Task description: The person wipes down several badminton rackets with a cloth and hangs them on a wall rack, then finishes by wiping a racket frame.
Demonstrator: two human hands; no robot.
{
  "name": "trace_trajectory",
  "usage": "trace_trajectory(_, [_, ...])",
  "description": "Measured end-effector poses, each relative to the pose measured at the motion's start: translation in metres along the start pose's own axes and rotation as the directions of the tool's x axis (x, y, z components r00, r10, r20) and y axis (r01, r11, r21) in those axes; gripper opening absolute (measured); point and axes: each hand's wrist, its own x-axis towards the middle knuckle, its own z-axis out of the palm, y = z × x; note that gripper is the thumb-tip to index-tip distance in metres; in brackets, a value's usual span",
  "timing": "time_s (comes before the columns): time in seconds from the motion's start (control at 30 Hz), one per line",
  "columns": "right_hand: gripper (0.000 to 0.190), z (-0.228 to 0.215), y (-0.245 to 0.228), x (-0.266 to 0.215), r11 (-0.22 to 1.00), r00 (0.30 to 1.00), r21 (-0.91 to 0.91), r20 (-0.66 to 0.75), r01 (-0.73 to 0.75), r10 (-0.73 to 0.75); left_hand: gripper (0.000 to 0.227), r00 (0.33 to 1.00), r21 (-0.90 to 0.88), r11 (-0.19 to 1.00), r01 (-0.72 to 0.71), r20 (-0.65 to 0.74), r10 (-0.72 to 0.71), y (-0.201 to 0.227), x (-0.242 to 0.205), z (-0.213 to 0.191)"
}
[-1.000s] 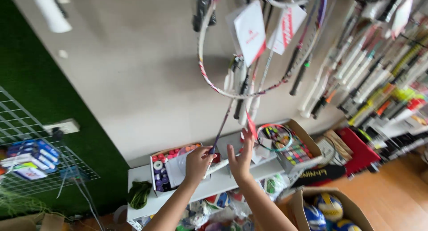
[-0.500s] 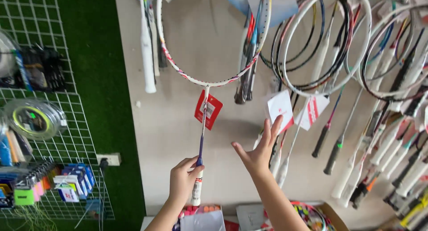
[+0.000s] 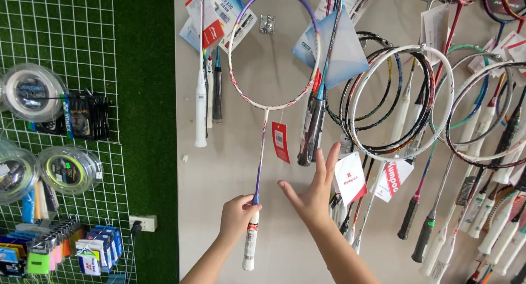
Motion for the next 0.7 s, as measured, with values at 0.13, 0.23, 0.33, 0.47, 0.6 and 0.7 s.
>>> trace_trajectory(0.13, [0.116, -0.005, 0.004, -0.007, 1.000, 1.000, 0.031, 0.021, -0.004, 0.003, 0.021, 1.000, -0.033, 0.999, 0.014, 0.004, -0.014, -0.011, 0.020, 0.009])
trace_trajectory(0.23, [0.114, -0.006, 0.010, -0.010, 0.999, 1.000, 0.037, 0.024, -0.003, 0.002, 0.020, 1.000, -0.032, 0.999, -0.010, -0.001, 0.010, -0.018, 0.040, 0.016])
trace_trajectory(0.33, [0.113, -0.006, 0.013, -0.014, 1.000, 0.999, 0.030, 0.035, -0.011, 0.010, 0.019, 1.000, 0.010, 0.999, -0.031, -0.004, 0.031, -0.022, 0.062, 0.023])
trace_trajectory(0.47, [0.114, -0.005, 0.012, -0.023, 0.998, 0.996, 0.034, 0.073, -0.056, 0.053, 0.018, 0.999, 0.080, 0.996, -0.042, -0.013, 0.044, -0.032, 0.087, 0.033])
trace_trajectory(0.6, [0.112, -0.001, 0.012, -0.033, 0.995, 0.994, 0.069, 0.081, -0.074, 0.069, 0.017, 0.999, 0.125, 0.992, -0.014, -0.039, 0.019, -0.048, 0.096, 0.044])
trace_trajectory(0.7, [0.111, 0.001, 0.012, -0.040, 0.992, 0.991, 0.081, 0.100, -0.100, 0.092, 0.018, 0.997, 0.083, 0.996, 0.035, -0.071, -0.029, -0.063, 0.100, 0.052])
